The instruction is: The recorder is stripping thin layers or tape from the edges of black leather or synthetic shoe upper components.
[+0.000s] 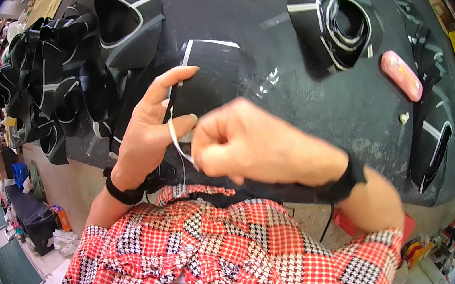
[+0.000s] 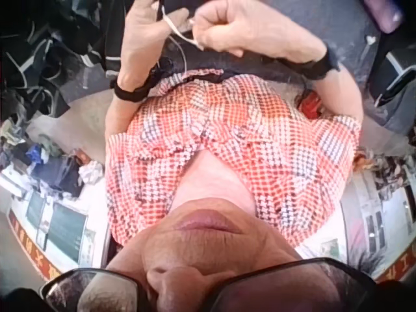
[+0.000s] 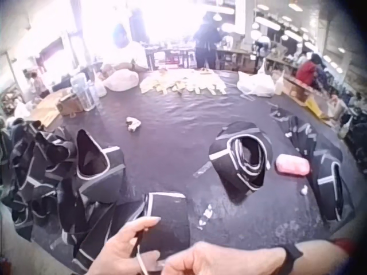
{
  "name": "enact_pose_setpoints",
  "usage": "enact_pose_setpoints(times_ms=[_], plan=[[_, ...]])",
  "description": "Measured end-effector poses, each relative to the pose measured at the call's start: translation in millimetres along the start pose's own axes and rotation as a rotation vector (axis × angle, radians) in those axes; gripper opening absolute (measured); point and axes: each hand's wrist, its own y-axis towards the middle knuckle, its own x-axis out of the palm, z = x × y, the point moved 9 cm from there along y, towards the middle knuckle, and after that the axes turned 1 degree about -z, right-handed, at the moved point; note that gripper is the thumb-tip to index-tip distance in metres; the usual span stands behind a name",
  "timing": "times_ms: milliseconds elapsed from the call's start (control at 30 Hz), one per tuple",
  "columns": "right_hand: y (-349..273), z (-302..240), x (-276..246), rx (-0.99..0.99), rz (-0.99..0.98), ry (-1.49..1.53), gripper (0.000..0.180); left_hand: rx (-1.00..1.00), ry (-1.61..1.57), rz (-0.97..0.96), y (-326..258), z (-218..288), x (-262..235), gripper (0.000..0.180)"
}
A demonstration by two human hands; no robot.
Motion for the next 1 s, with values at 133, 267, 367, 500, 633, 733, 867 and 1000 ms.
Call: enact_pose_setpoints(times_ms=[133, 267, 367, 500, 633, 733, 867, 1000], plan=[[-11.9, 23.1, -3.9, -0.019, 0.08, 0.344, 0.012, 0.177, 0.173, 0.026, 0.7, 13.9, -6.1, 0.039], [-34.2, 25.0, -25.4, -0.122, 0.278, 0.387, 0.01, 0.055, -0.019, -0.171, -1.5, 15.6, 15.8, 0.049], [-65.8, 5.4, -49.2, -0.225, 0.648, -0.406, 0.007, 0.055, 0.001, -0.215, -0.6, 15.2, 23.6, 0.057], [-114.1, -57.0, -21.0, -0.627, 1.196, -1.106, 0.03, -0.014, 0.354, -0.207, 1.1, -0.2, 24.1, 0.057], [-77.7, -44.3, -0.2, -0.705, 1.053, -1.17, 0.029, 0.023, 0.528, -0.232, 2.0, 3.9, 42.8, 0.056], [-72.0, -28.0, -2.5, -0.705, 1.102, -1.204, 0.021, 0.068, 0.557, -0.23, 3.1, -4.1, 42.7, 0.054], [-72.8, -17.1, -13.6, -0.524, 1.091, -0.854, 0.012, 0.137, 0.678, -0.227, 2.5, -2.6, 48.9, 0.052], [-35.2, 43.9, 3.9, -0.1, 0.449, 0.668, 0.012, 0.24, 0.733, -0.137, 2.8, 3.1, 53.2, 0.05]])
